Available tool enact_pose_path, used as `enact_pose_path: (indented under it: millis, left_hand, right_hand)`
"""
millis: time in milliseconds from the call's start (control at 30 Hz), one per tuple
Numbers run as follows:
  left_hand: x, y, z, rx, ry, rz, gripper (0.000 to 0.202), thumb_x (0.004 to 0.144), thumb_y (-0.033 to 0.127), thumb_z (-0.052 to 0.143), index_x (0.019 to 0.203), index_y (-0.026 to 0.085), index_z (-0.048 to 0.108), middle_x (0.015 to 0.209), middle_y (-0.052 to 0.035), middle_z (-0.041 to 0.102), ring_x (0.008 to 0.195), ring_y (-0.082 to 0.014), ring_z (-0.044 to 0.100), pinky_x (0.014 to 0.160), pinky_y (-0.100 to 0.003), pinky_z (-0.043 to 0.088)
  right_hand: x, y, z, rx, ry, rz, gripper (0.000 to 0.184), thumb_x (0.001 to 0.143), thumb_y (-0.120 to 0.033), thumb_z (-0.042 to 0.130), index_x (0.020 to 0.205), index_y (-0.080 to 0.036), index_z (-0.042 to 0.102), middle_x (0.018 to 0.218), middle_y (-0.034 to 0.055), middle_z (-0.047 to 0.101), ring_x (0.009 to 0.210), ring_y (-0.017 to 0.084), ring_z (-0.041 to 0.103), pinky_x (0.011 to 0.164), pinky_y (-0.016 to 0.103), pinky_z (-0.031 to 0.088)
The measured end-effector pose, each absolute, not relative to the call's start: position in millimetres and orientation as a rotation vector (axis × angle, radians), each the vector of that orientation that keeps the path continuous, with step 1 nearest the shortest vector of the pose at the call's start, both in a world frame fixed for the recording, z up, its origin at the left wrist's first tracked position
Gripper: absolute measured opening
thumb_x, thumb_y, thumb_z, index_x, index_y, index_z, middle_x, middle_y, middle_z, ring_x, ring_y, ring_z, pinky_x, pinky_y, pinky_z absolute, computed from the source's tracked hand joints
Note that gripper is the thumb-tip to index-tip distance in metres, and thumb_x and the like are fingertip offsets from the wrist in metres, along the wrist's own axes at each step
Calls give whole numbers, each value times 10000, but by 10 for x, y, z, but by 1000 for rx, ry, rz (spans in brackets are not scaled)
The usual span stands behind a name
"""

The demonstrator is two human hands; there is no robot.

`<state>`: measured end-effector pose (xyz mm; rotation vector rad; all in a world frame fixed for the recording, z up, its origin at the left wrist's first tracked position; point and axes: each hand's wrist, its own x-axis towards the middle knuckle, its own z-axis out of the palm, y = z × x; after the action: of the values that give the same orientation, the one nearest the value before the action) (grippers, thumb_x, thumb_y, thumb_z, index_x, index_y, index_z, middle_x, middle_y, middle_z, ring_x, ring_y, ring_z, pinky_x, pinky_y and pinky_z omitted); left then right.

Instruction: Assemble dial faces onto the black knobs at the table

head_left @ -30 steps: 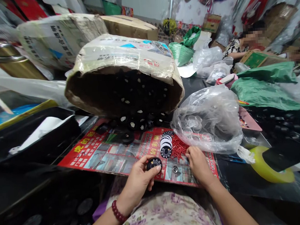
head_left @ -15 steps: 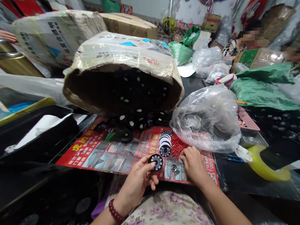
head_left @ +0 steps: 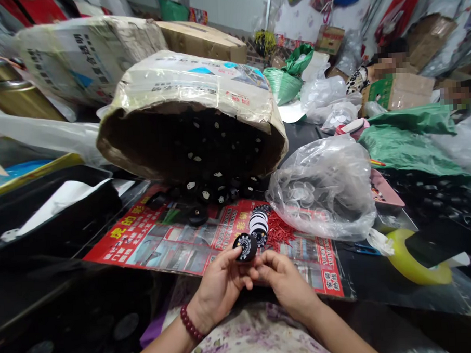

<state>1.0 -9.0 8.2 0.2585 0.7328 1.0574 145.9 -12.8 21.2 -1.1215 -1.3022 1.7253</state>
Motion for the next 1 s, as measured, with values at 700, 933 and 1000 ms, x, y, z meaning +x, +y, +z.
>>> enact_pose_path:
  millis: [700, 933, 1000]
  left_hand:
    - [27, -162, 50, 647, 945, 1059, 451, 740, 244, 636, 1147, 167, 459, 646, 20, 623, 410, -113, 586, 292, -156, 418]
    - [14, -151, 66, 681, 948, 1042, 412, 765, 273, 618, 1133, 157, 473, 602, 42, 598, 354, -90, 542, 271, -145, 390]
    - [4, -142, 60, 684, 959, 1039, 405, 766, 268, 612, 1133, 153, 482, 552, 56, 579, 330, -86, 520, 265, -144, 379]
  right_hand:
    - [1382, -23, 289, -1177, -2029, 753, 157, 860, -99, 433, 828, -196, 553, 1006, 71, 530, 958, 194, 514, 849, 346, 421]
    - [1380, 5, 224, -1231, -1885, 867, 84, 806, -113, 486, 793, -194, 503, 887, 31, 525, 821, 161, 519, 725, 288, 421]
    - [1377, 27, 183, -1285, -1752, 974, 150, 757, -132, 539, 871, -203, 472, 866, 11, 531, 792, 157, 522, 711, 285, 423]
